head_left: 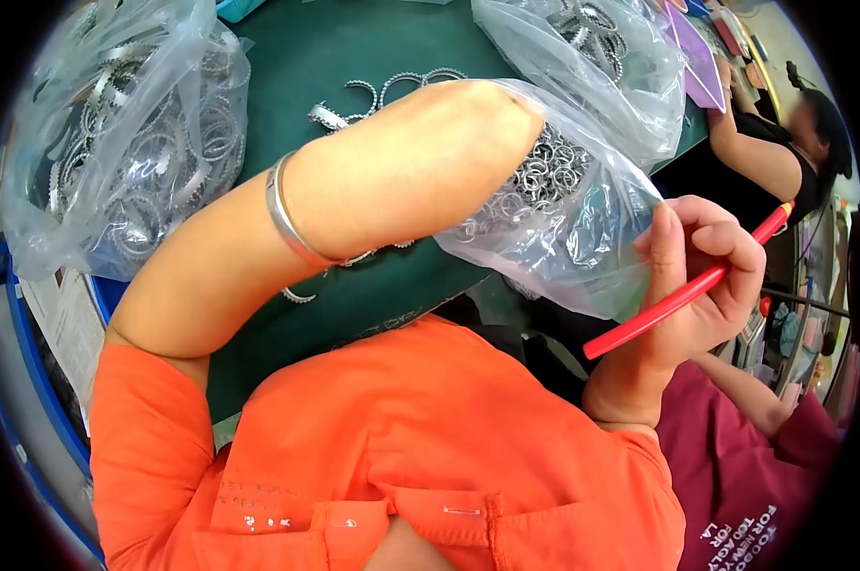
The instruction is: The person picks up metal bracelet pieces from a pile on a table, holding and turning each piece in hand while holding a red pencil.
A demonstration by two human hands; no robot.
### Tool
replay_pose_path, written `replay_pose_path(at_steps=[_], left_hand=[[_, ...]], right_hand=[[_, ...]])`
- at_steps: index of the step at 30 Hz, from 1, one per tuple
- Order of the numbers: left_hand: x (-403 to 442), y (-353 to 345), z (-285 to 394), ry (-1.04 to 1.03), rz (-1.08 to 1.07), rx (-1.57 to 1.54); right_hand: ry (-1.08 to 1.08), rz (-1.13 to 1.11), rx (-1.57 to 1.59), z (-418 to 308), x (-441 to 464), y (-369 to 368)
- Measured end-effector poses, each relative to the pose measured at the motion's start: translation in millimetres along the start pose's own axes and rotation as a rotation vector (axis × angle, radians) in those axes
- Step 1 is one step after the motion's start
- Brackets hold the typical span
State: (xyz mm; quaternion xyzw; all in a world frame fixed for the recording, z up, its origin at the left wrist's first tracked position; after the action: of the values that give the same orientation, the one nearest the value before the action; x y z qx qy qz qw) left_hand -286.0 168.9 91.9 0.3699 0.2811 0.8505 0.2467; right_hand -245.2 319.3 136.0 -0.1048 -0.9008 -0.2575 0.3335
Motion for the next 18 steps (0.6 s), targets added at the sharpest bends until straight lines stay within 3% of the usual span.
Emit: replay_pose_path(at_steps=[2,7,11,14,15,17,18], left_hand=[[7.3,-13.6,3.8,-0.004,-0.081,-0.071],[10.9,-35.4,-3.8,-0.021,0.036,-0.018],[6.5,-34.6,-8.9,0.041,-0.082,-0.109],[3.9,-16.9,-14.9,0.31,0.035,-0.343],[3.0,-18.0,-11.5,0.308,0.036,-0.341],[-17.5,-37.6,-36.6,0.742,0.202,-1.025],[-24.4,-47.4,-36.8,0.82,0.274,-1.276]], right_hand=[[0.023,-0.003,-0.01,-1.8,1.8,0.5],[0.088,-0.011,0.013,-9.0,6.6,-3.9],[0.048,-0.002,0.0,-3.0,5.9,3.1],[0.047,-0.007,0.011,-4.1,6.6,0.6],[0.049,-0.006,0.012,-4.4,7.4,0.4],[0.068,-0.019,0.012,-6.3,9.6,-2.1],[0.076,-0.016,0.015,-7.1,10.4,-2.9]])
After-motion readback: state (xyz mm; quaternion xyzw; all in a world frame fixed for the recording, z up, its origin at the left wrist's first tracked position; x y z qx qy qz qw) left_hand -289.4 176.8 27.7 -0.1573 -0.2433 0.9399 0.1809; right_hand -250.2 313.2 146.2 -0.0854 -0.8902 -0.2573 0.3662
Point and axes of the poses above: each hand's wrist, its own x-axis towards the middle knuckle, its own y-axis out of the back of the hand, z = x × y, the point moved 9 cm from there along x, towards the middle knuckle, and after that the axes turned 13 degrees about -x, right-handed, at the moved point
